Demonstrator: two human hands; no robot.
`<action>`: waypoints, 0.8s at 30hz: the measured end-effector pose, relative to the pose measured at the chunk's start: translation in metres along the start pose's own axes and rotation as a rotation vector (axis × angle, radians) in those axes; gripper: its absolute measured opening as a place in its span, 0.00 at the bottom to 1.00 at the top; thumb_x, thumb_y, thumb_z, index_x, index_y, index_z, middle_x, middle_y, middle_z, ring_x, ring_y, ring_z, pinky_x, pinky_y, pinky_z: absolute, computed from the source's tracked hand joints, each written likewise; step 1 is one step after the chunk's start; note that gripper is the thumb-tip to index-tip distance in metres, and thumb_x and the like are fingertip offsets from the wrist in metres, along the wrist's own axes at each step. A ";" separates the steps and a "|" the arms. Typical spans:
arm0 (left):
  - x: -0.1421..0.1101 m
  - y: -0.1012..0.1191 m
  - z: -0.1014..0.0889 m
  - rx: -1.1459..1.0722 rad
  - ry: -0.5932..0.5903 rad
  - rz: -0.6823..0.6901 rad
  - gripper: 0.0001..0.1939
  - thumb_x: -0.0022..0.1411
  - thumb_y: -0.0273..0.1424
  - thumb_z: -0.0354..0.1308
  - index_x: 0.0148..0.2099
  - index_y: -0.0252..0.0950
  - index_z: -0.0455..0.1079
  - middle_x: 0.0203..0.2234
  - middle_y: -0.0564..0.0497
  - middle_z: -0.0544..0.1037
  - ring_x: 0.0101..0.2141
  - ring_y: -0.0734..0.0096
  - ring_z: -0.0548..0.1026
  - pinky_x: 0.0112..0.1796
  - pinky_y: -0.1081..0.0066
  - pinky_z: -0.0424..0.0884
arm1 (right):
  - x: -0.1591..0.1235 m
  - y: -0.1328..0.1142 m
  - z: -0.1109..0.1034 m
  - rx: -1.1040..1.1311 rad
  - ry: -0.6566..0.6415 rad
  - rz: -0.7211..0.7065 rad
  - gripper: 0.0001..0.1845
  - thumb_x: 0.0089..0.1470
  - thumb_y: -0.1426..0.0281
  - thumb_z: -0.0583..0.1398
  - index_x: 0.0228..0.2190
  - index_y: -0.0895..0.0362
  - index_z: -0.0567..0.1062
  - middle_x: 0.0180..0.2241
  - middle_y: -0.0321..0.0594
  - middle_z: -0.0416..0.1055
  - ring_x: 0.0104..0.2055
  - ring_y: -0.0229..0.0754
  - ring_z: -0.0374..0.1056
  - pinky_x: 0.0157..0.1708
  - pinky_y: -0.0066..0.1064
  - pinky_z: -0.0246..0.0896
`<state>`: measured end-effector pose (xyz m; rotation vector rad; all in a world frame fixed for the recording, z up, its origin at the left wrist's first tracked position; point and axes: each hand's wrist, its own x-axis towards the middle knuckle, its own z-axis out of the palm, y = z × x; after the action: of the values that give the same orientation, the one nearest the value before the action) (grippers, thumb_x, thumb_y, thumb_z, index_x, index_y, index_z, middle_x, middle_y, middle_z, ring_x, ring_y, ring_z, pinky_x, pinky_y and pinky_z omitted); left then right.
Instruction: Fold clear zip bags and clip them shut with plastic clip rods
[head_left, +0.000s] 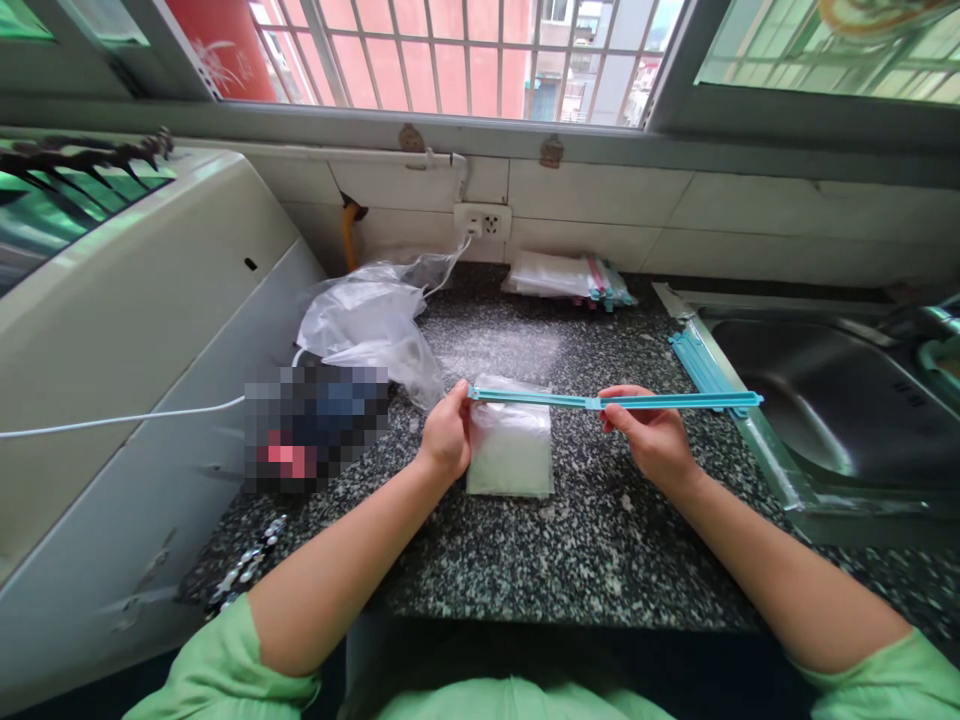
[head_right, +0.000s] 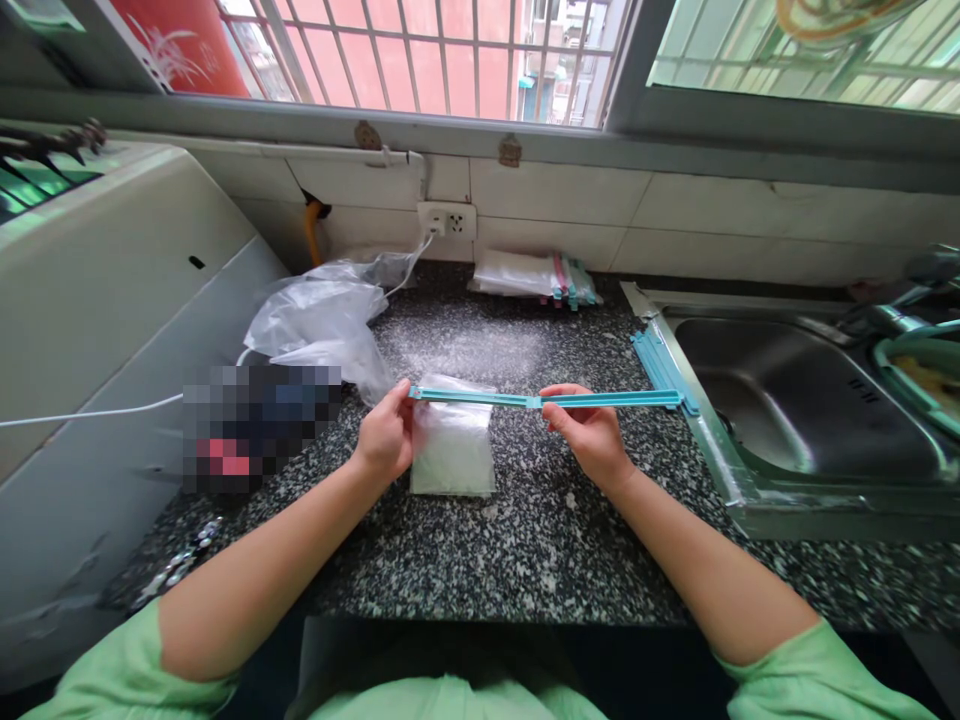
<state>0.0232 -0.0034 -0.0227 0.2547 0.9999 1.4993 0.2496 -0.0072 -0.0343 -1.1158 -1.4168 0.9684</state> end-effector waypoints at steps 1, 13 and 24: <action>0.000 0.000 0.000 0.005 -0.001 0.005 0.10 0.54 0.28 0.55 0.21 0.35 0.67 0.15 0.57 0.71 0.20 0.77 0.69 0.29 0.76 0.66 | 0.000 0.000 0.000 -0.002 -0.001 -0.002 0.13 0.45 0.60 0.63 0.32 0.55 0.75 0.25 0.35 0.71 0.23 0.34 0.66 0.22 0.27 0.66; 0.002 -0.003 -0.004 -0.002 -0.071 0.033 0.09 0.49 0.30 0.60 0.21 0.34 0.66 0.16 0.58 0.70 0.21 0.80 0.68 0.27 0.78 0.65 | -0.001 -0.010 0.003 -0.261 -0.023 -0.128 0.13 0.45 0.60 0.63 0.32 0.55 0.74 0.28 0.38 0.74 0.26 0.37 0.69 0.25 0.29 0.67; -0.004 -0.003 -0.009 0.182 -0.310 0.017 0.16 0.33 0.36 0.70 0.22 0.33 0.69 0.17 0.56 0.71 0.20 0.79 0.65 0.24 0.78 0.61 | -0.004 -0.008 0.006 -0.346 0.016 -0.174 0.10 0.47 0.60 0.62 0.29 0.54 0.74 0.23 0.36 0.73 0.21 0.37 0.67 0.21 0.29 0.66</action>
<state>0.0199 -0.0109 -0.0284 0.6080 0.8849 1.3351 0.2429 -0.0129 -0.0284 -1.2211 -1.6800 0.6031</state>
